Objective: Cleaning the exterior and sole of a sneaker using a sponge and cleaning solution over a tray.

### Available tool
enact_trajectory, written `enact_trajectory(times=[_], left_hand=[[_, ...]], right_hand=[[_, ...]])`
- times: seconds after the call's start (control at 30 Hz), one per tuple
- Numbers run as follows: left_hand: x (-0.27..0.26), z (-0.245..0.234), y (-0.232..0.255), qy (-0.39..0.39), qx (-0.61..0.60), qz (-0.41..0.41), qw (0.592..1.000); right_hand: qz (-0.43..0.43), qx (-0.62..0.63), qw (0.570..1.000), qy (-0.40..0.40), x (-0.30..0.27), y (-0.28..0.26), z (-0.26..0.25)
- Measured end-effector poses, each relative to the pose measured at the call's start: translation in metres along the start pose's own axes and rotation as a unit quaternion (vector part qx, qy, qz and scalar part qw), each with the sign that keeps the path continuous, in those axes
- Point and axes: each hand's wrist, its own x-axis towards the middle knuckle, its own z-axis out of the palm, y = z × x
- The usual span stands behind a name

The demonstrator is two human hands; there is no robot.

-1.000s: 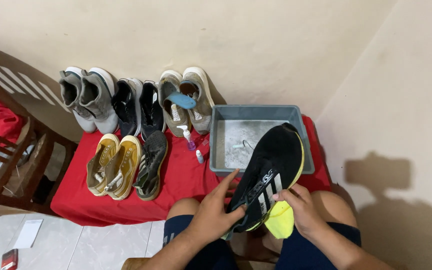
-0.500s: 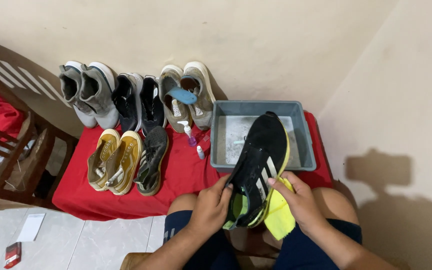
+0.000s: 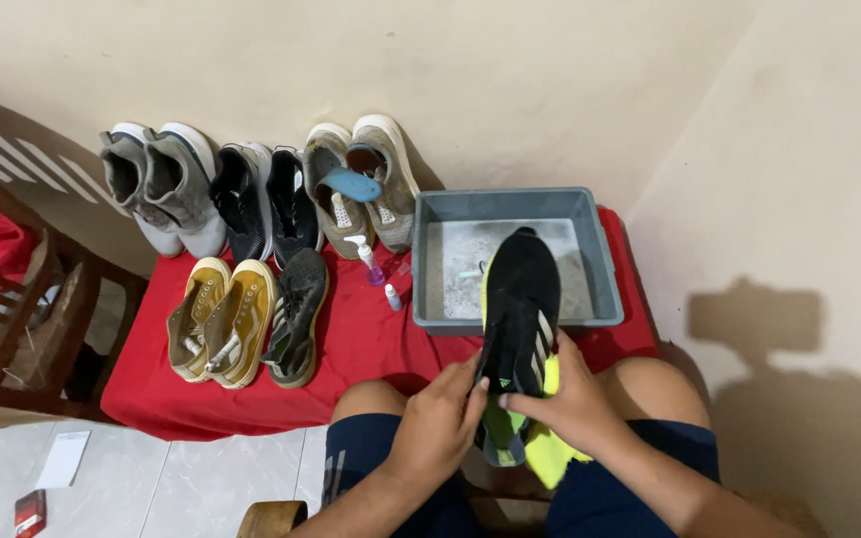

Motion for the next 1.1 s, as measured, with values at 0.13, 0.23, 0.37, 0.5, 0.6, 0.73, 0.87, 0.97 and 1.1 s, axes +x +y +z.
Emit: enact_trajectory(times=[0.13, 0.23, 0.37, 0.5, 0.6, 0.73, 0.87, 0.97, 1.1], left_hand=[[0.001, 0.001, -0.007, 0.011, 0.001, 0.0, 1.0], [0.002, -0.002, -0.007, 0.025, -0.008, 0.007, 1.0], [0.004, -0.009, -0.002, 0.017, -0.059, -0.029, 0.998], [0.012, -0.023, 0.005, 0.018, -0.137, -0.071, 0.988], [0.017, -0.022, -0.01, 0.03, -0.181, -0.162, 0.97], [0.019, -0.022, -0.017, -0.04, -0.307, -0.251, 0.917], [0.018, -0.015, -0.022, -0.063, -0.371, -0.206, 0.903], [0.019, -0.031, 0.001, -0.08, -0.337, -0.234, 0.909], [0.018, -0.025, -0.004, -0.08, -0.321, -0.238, 0.913]], right_hand=[[-0.058, -0.001, 0.998, 0.011, 0.005, 0.006, -0.004], [-0.069, 0.009, 0.997, 0.021, 0.001, 0.001, -0.004], [-0.12, 0.043, 0.99, 0.066, 0.019, 0.028, -0.001], [-0.091, 0.191, 0.975, 0.069, 0.049, 0.069, -0.005], [-0.092, 0.208, 0.972, 0.055, 0.049, 0.07, -0.006], [-0.091, 0.25, 0.964, 0.021, 0.048, 0.068, -0.003], [-0.09, 0.29, 0.953, -0.003, 0.046, 0.067, -0.004], [-0.086, 0.317, 0.944, -0.016, 0.045, 0.066, -0.005], [-0.076, 0.346, 0.935, -0.035, 0.04, 0.064, -0.001]])
